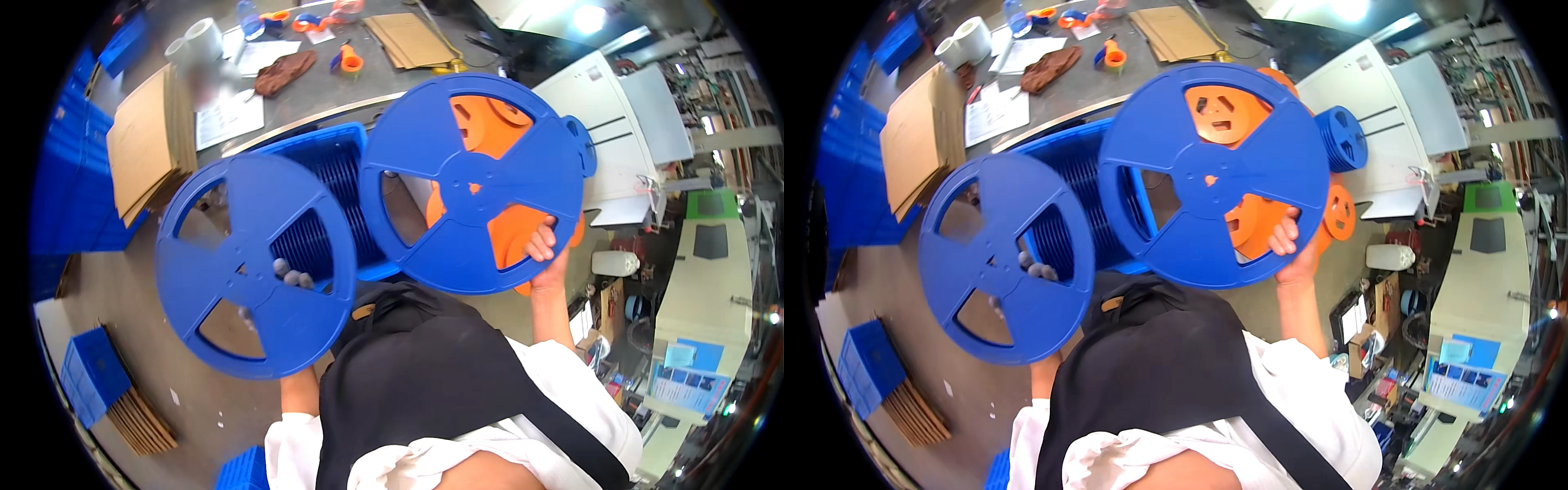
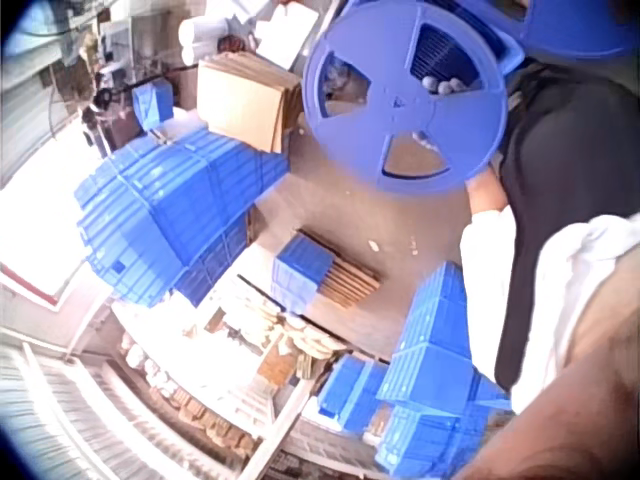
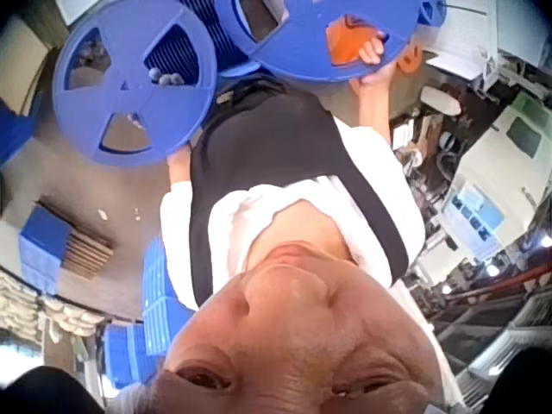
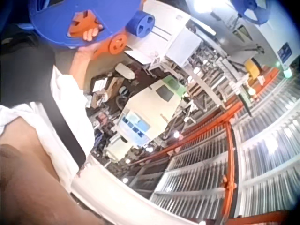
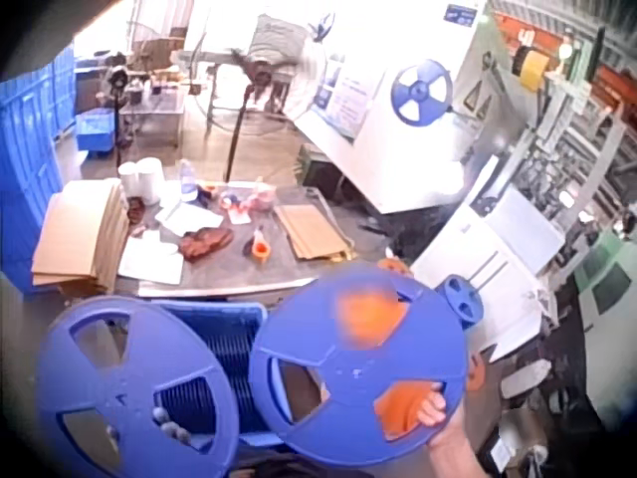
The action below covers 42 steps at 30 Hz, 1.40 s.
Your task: The person repeatedly picks up blue circular plastic parts from a table and stacks them into a blue rectangular bin. The person handles the parts one at a time, placing them vertically into the bin until it is full.
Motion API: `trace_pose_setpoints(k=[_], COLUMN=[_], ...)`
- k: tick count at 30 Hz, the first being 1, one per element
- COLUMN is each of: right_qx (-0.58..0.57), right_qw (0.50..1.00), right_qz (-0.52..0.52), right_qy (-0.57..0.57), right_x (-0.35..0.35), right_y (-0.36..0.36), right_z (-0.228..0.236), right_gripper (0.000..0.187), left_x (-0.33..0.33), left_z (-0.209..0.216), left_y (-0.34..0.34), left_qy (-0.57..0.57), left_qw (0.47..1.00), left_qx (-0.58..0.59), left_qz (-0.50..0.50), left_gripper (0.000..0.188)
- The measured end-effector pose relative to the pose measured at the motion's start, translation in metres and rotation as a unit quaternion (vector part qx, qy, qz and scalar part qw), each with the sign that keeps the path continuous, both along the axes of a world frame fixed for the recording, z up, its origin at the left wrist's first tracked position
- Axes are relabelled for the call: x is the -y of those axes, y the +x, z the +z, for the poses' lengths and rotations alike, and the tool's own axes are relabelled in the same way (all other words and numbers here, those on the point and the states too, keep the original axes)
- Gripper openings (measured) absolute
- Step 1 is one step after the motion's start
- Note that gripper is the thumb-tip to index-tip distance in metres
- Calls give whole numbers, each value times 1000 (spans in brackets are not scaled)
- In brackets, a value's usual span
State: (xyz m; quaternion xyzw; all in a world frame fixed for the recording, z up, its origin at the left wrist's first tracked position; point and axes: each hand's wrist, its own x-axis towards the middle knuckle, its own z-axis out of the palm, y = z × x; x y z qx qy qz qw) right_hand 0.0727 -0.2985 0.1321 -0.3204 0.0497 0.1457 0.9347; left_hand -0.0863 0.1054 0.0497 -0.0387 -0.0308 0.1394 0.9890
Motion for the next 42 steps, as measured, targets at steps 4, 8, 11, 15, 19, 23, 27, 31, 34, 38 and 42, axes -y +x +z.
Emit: trace_pose_setpoints(k=[4,8,11,15,19,23,27,31,34,38,42], right_qx=[-12,-33,-73,-63,95,270,469,561,640,571,543], right_qw=[997,984,967,996,926,758,435,397,440,365,389], right_qz=[12,36,76,29,-55,-124,-16,126,244,138,198], right_qy=[75,169,234,-53,-361,-581,-769,-716,-581,-722,-718], right_x=[-4,-20,-30,-77,-99,-104,-136,-198,-207,-186,-190], right_y=[-2,-4,-3,-16,-5,-4,19,-7,-33,44,15], right_z=[-3,-5,-5,14,0,15,48,45,41,29,44], right_gripper=[40,36,35,40,43,52,73,90,94,90,95], left_x=[-9,-7,5,54,74,83,90,92,87,81,78], left_z=[-6,-9,-23,8,27,68,54,50,47,39,38], left_y=[1,5,16,50,50,63,55,51,46,33,31], left_qy=[69,68,23,-74,30,87,119,135,135,129,127], left_qw=[997,997,996,987,974,951,939,932,930,933,933], left_qx=[-15,-41,-83,-18,-76,-52,-52,-55,-68,-88,-98], left_qz=[19,8,-35,-139,-211,-292,-318,-333,-335,-325,-322], left_gripper=[66,71,74,74,81,93,94,91,91,91,91])
